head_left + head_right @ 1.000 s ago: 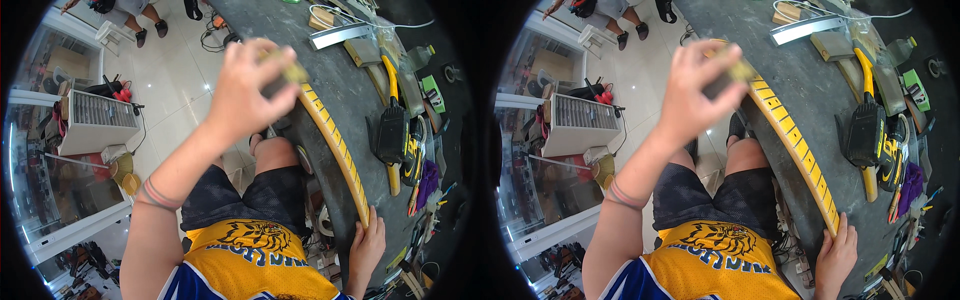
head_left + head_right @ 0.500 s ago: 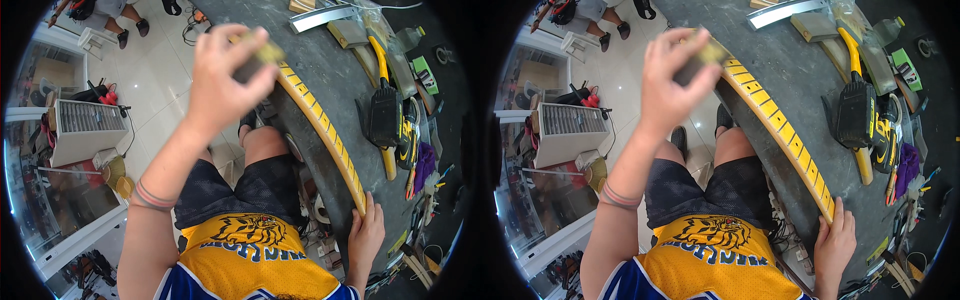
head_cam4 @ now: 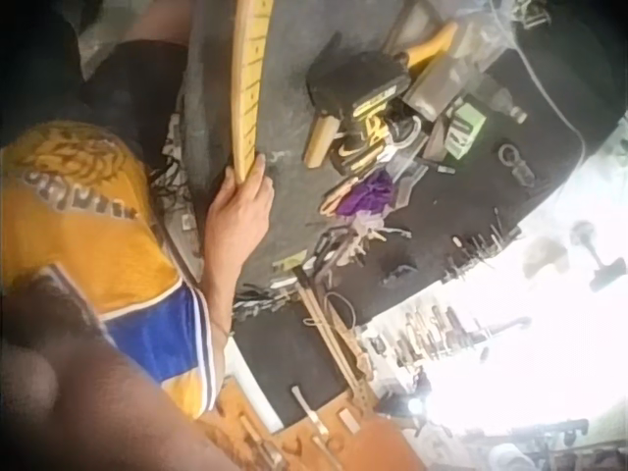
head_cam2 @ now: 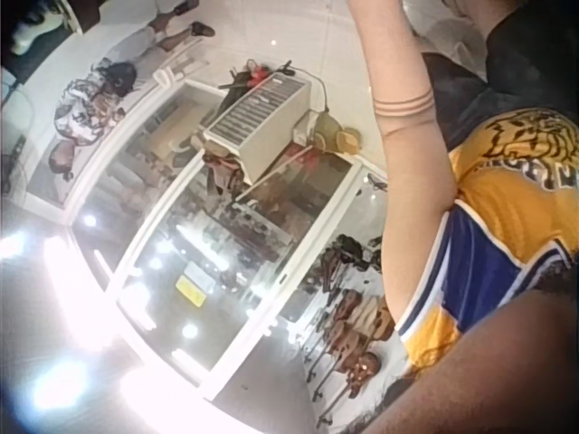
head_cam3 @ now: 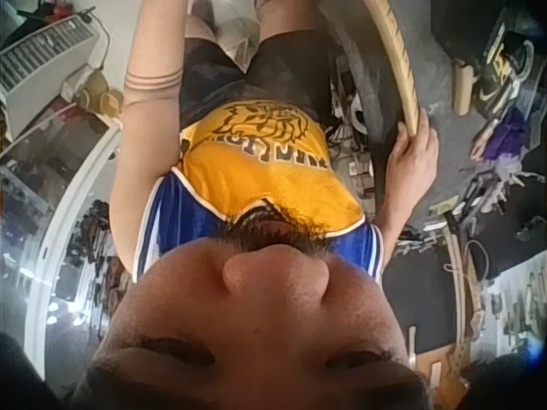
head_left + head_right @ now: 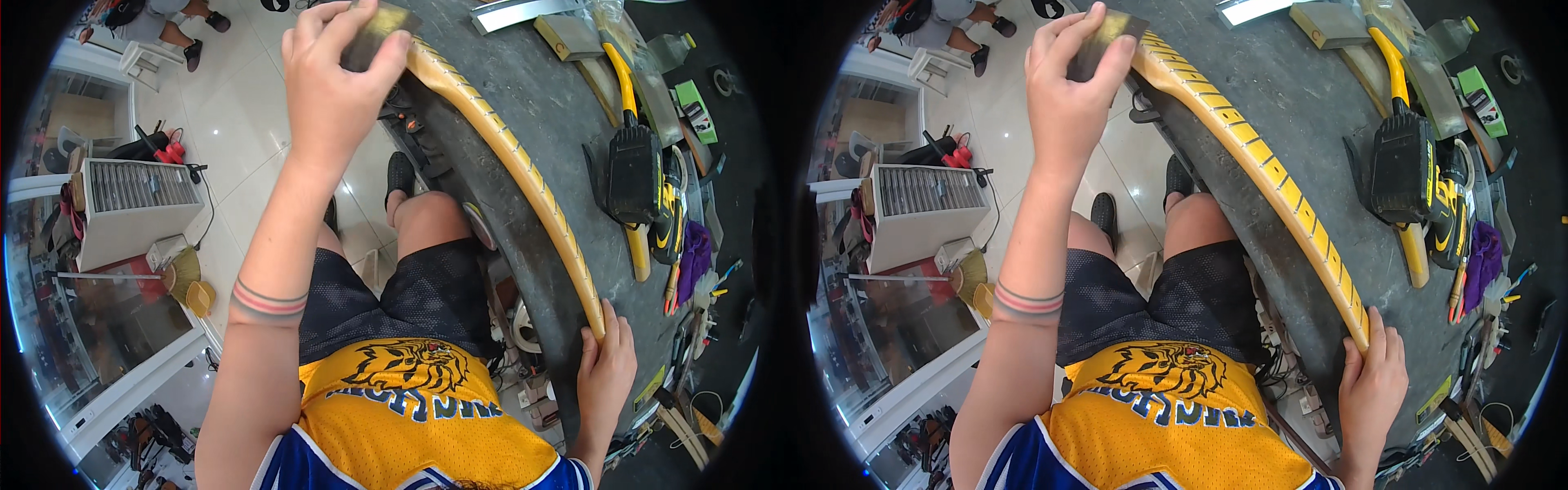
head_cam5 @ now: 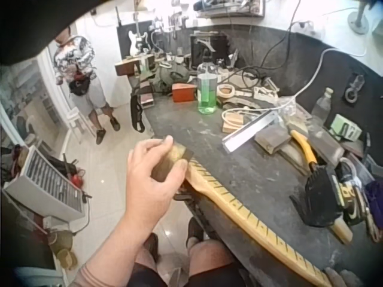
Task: The recorder is filing and sanding the frets and the back of a guitar neck.
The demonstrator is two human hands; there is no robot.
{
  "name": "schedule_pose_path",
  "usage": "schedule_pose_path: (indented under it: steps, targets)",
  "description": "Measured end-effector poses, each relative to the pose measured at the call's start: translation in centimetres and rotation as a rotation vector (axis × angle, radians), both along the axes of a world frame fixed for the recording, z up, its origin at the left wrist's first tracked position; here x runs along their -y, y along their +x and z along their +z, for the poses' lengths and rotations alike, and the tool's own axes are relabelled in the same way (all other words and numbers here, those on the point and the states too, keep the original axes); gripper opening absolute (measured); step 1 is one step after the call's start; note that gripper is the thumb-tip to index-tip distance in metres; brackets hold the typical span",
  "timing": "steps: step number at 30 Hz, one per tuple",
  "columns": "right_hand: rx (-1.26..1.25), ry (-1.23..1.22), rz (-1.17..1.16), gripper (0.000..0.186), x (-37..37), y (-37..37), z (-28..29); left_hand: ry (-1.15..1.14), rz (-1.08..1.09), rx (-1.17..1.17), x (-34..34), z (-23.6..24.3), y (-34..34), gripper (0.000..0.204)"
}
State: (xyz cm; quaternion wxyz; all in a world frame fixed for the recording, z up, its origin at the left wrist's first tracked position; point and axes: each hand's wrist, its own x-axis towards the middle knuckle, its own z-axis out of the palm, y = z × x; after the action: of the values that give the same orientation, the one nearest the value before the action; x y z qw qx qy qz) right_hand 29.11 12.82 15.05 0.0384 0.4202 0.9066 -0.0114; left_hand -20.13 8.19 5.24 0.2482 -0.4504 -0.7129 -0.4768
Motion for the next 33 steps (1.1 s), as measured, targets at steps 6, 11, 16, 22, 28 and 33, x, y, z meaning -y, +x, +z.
schedule_pose_path:
  steps: [6, 11, 16, 22, 28, 33]
  targets:
    - [0.016, 0.004, -0.036, 0.055, 0.2, 0.4, 0.0, -0.106, -0.278, -0.075, 1.1, 1.3, 7.8, 0.059]
    - [0.014, -0.017, -0.041, 0.051, -0.2, -0.3, 0.1, -0.041, -0.057, -0.073, 0.2, -0.6, 2.4, 0.055]
    - [0.009, -0.009, -0.028, 0.051, -0.2, 0.2, 0.3, -0.045, -0.21, -0.106, 1.0, -0.6, 5.1, 0.061]
    - [0.022, -0.01, -0.047, 0.049, -0.3, -0.1, 0.4, -0.054, -0.221, -0.062, 0.7, -0.8, 7.2, 0.062]
    - [0.006, -0.001, -0.005, 0.05, -0.5, 0.1, 0.2, 0.023, -0.093, 0.006, 0.1, -1.2, 2.1, 0.059]
    - [0.019, -0.011, -0.036, 0.05, 0.0, 0.3, 0.2, -0.049, -0.27, -0.182, 1.5, -1.6, 4.7, 0.063]
